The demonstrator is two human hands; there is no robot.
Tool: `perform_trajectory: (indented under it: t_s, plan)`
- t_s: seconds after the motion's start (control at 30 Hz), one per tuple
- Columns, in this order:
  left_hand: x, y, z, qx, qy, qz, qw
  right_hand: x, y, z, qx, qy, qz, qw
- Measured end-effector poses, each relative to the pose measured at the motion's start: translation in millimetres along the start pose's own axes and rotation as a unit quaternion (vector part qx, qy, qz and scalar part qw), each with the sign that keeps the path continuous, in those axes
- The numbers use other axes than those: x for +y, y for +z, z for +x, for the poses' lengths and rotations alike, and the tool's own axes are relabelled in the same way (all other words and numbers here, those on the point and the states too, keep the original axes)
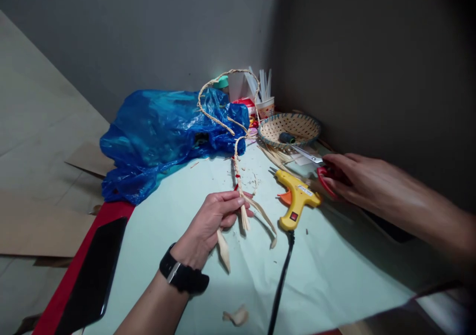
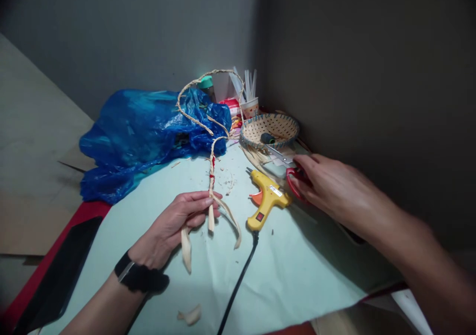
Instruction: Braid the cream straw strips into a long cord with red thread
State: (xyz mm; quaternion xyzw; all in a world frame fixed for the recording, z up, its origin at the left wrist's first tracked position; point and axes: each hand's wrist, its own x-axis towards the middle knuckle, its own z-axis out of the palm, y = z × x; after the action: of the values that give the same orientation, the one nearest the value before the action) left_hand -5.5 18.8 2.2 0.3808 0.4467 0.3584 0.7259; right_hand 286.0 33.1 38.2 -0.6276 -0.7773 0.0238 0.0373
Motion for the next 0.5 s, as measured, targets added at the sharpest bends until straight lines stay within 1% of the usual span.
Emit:
perform_trajectory:
  t_s: [0.07, 0.17, 0.23, 0.27, 0.33, 0.37, 0.4, 0.43, 0.47, 0.5]
  plan:
    - [0, -0.2, 0, -0.003, -0.004, -0.007, 1.0, 4, 11, 6, -0.004, 0.001, -0.049, 0.999]
    - [0, -1.4, 1, -0.01, -0.007, -0.008, 1.0, 4, 19, 10, -0.022, -0.045, -0.056, 0.997]
    - [0, -2.0, 0, -0.009, -0.007, -0.004, 1.0, 0, 18, 10, -0.016, -0.064, -0.07, 0.995]
    - [0, -2.1, 0, -0.007, -0.008, -0.004, 1.0, -3, 15, 8, -0.007, -0.059, -0.086, 0.995]
    - [0, -2.0, -1, -0.003, -0.008, -0.005, 1.0, -17, 8, 1, 0.021, -0.055, -0.1, 0.993]
    - [0, -1.8, -1, -0.003, -0.007, -0.007, 1.0, -28, 4, -5, 0.034, -0.06, -0.09, 0.994]
    - [-1, -1.6, -1, -0.003, -0.005, -0.009, 1.0, -42, 1, -13, 0.047, -0.092, -0.056, 0.993]
    - [-1, -1.5, -1, -0.003, -0.003, -0.013, 1.0, -58, -1, -23, 0.059, -0.138, 0.015, 0.989]
    - [-1, -1.5, -1, -0.001, -0.004, -0.017, 1.0, -76, -1, -33, 0.033, -0.211, 0.095, 0.972]
    - [-2, -1.7, -1, 0.0, -0.004, -0.021, 1.0, -94, 3, -43, -0.017, -0.296, 0.151, 0.943]
